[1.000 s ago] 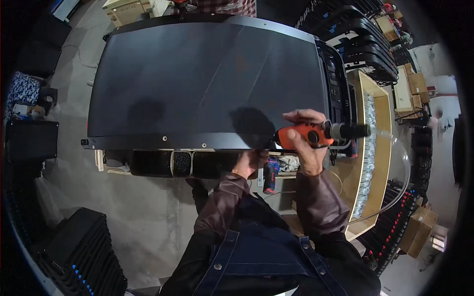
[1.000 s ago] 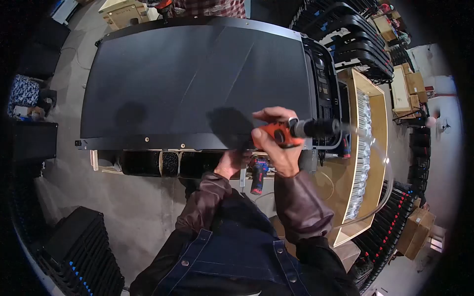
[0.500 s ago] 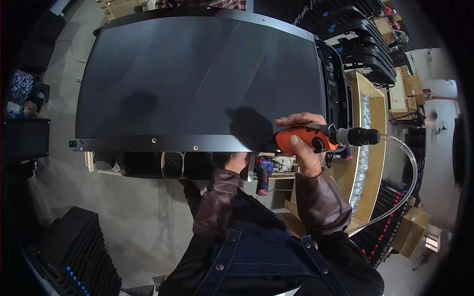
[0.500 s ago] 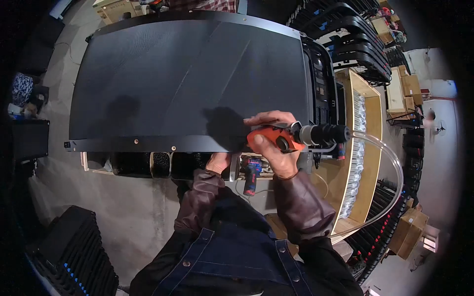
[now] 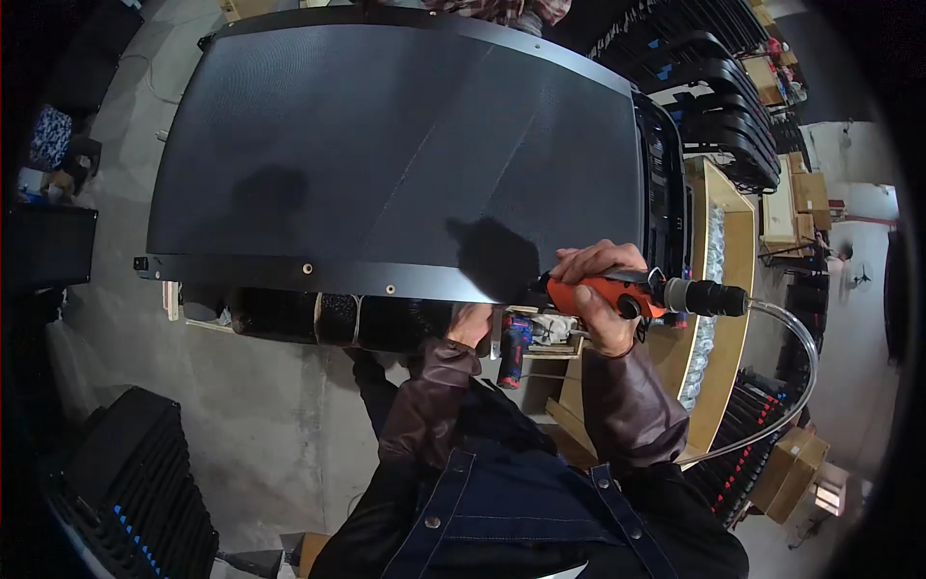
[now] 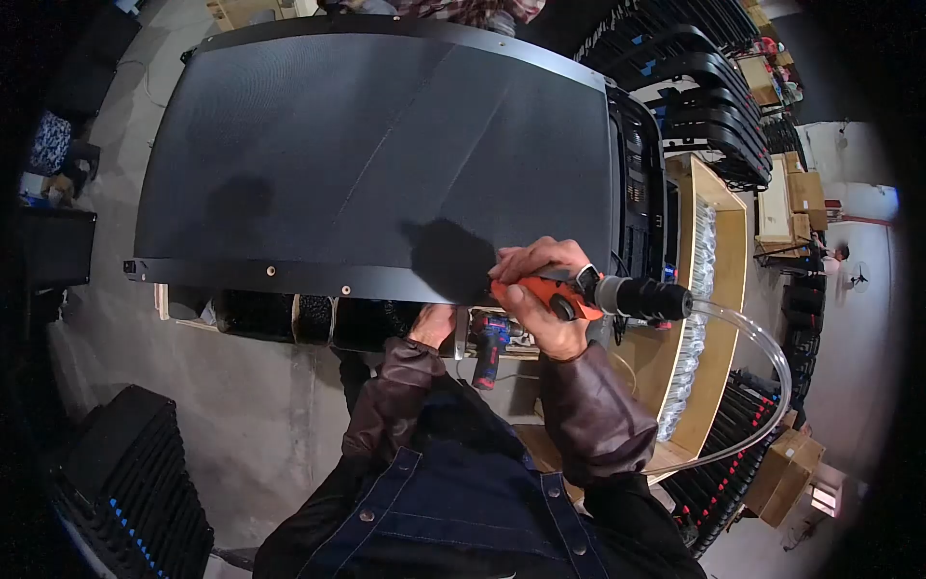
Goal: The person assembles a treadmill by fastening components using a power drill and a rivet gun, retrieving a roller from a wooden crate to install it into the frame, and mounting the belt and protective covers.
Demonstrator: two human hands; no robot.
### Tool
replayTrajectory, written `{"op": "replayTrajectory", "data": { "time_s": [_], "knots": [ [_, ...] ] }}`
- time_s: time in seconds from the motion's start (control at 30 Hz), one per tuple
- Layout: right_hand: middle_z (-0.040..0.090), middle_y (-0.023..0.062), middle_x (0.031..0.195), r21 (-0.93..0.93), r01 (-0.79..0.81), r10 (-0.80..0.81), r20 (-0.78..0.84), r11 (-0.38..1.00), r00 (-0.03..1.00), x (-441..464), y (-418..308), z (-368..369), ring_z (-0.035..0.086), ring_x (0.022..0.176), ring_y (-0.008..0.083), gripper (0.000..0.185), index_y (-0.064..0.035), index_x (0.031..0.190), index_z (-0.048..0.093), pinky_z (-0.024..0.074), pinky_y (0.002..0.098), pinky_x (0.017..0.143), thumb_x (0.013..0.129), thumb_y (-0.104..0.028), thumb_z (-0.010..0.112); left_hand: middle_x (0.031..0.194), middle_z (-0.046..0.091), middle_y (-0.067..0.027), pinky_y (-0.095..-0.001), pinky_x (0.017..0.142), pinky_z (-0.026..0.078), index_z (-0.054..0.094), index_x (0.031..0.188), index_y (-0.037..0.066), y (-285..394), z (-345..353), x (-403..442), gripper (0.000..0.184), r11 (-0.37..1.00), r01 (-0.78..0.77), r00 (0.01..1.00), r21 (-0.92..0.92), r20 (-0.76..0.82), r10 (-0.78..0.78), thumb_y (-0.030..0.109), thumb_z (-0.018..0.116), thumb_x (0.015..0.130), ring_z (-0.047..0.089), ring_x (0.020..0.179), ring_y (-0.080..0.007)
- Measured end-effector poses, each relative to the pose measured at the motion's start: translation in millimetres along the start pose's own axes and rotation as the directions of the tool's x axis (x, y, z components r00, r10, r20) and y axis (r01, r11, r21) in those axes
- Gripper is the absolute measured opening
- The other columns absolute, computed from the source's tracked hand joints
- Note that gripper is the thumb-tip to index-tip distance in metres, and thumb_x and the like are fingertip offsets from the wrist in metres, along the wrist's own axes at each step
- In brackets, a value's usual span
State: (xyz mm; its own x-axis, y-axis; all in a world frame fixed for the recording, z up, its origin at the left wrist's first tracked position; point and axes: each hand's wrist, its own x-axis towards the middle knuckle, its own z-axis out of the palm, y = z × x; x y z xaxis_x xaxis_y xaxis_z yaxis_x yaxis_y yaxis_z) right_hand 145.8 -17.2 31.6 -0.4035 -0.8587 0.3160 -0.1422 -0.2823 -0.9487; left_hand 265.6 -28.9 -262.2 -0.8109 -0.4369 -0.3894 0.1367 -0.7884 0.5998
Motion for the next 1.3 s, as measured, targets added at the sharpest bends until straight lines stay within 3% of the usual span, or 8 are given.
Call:
{"op": "replayTrajectory", "data": {
  "time_s": [0.07,0.23,0.4,0.53,0.73,0.9,1.03,1.3],
  "knots": [
    [0.063,0.0118,0.087,-0.004,-0.014,0.014,-0.037,1.000,0.999,-0.1,-0.4,1.3,0.068,0.082,0.0262,0.032,-0.0035,0.099,0.055,0.0506,0.0511,0.097,0.083,-0.016,0.080,0.138,0.055,-0.0090,-0.0330,0.103,0.046,0.049,0.144,0.004,24.8,15.0,-10.4,0.053,0.947,0.205,0.974,-0.248,-0.042,-0.222,0.040,0.052,0.105,0.055,0.122,-0.0187],
    [0.067,0.0168,0.101,-0.008,-0.015,0.014,-0.014,1.000,1.000,2.4,-4.6,-4.5,0.068,0.096,0.0293,0.040,-0.0026,0.108,0.056,0.0497,0.0514,0.099,0.082,-0.019,0.081,0.142,0.053,-0.0117,-0.0345,0.106,0.043,0.045,0.146,0.001,45.7,24.3,-12.4,0.052,0.931,-0.114,0.993,0.348,0.043,0.106,0.031,0.053,0.104,0.052,0.127,-0.0227],
    [0.060,0.0229,0.125,-0.098,-0.148,0.129,-0.177,0.984,0.976,-15.0,-18.1,0.3,0.062,0.113,0.0359,0.091,0.0002,0.140,0.043,0.0484,0.0500,0.101,0.076,-0.051,0.080,0.118,0.066,-0.0190,-0.0415,0.095,0.049,0.060,0.129,0.002,23.5,-22.8,7.8,0.038,0.420,-0.369,0.929,0.829,0.326,0.173,0.011,0.057,0.092,0.062,0.112,-0.0319],
    [0.062,0.0201,0.122,-0.230,-0.022,-0.061,-0.348,0.973,0.936,-30.9,5.3,27.5,0.065,0.107,0.0320,0.060,-0.0005,0.135,0.049,0.0523,0.0458,0.099,0.084,-0.010,0.080,0.110,0.068,-0.0175,-0.0377,0.095,0.050,0.069,0.113,0.003,57.5,3.1,-9.4,0.026,0.571,-0.506,0.841,0.646,0.517,0.161,0.011,0.057,0.092,0.064,0.109,-0.0295],
    [0.065,0.0196,0.117,-0.194,-0.136,0.071,-0.311,0.971,0.948,-12.4,-13.8,14.1,0.066,0.102,0.0274,0.043,0.0023,0.125,0.055,0.0532,0.0424,0.095,0.085,-0.002,0.072,0.124,0.066,-0.0200,-0.0456,0.096,0.051,0.057,0.134,0.005,62.7,38.7,-25.4,0.048,0.401,0.076,0.991,0.913,-0.113,0.071,0.033,0.059,0.095,0.063,0.113,-0.0394],
    [0.064,0.0190,0.118,-0.378,-0.032,-0.011,-0.111,0.925,0.994,-17.7,-19.1,11.7,0.065,0.106,0.0256,0.042,0.0034,0.125,0.055,0.0520,0.0422,0.096,0.087,-0.004,0.071,0.096,0.073,-0.0150,-0.0486,0.084,0.053,0.072,0.094,0.011,95.5,-72.8,-115.8,0.029,0.523,0.394,0.748,0.756,-0.594,0.295,0.038,0.065,0.089,0.068,0.094,-0.0382],
    [0.064,0.0148,0.123,0.048,-0.108,0.118,-0.464,0.993,0.878,-13.6,-27.4,-12.0,0.063,0.107,0.0241,0.037,0.0010,0.128,0.056,0.0506,0.0418,0.099,0.094,-0.009,0.066,0.104,0.067,-0.0181,-0.0530,0.082,0.053,0.065,0.107,0.010,143.5,-206.2,-185.7,0.031,0.298,0.551,0.513,0.779,-0.598,0.616,0.019,0.071,0.078,0.065,0.099,-0.0437],
    [0.063,0.0146,0.116,-0.165,-0.282,0.203,-0.380,0.945,0.902,-72.8,-23.2,76.1,0.063,0.104,0.0245,0.045,-0.0022,0.126,0.056,0.0521,0.0416,0.095,0.084,-0.007,0.074,0.099,0.069,-0.0193,-0.0415,0.069,0.060,0.067,0.106,0.008,211.2,-318.8,-179.0,0.017,-0.330,0.663,0.737,0.672,-0.509,0.444,0.013,0.059,0.092,0.072,0.083,-0.0350]
  ]
}}
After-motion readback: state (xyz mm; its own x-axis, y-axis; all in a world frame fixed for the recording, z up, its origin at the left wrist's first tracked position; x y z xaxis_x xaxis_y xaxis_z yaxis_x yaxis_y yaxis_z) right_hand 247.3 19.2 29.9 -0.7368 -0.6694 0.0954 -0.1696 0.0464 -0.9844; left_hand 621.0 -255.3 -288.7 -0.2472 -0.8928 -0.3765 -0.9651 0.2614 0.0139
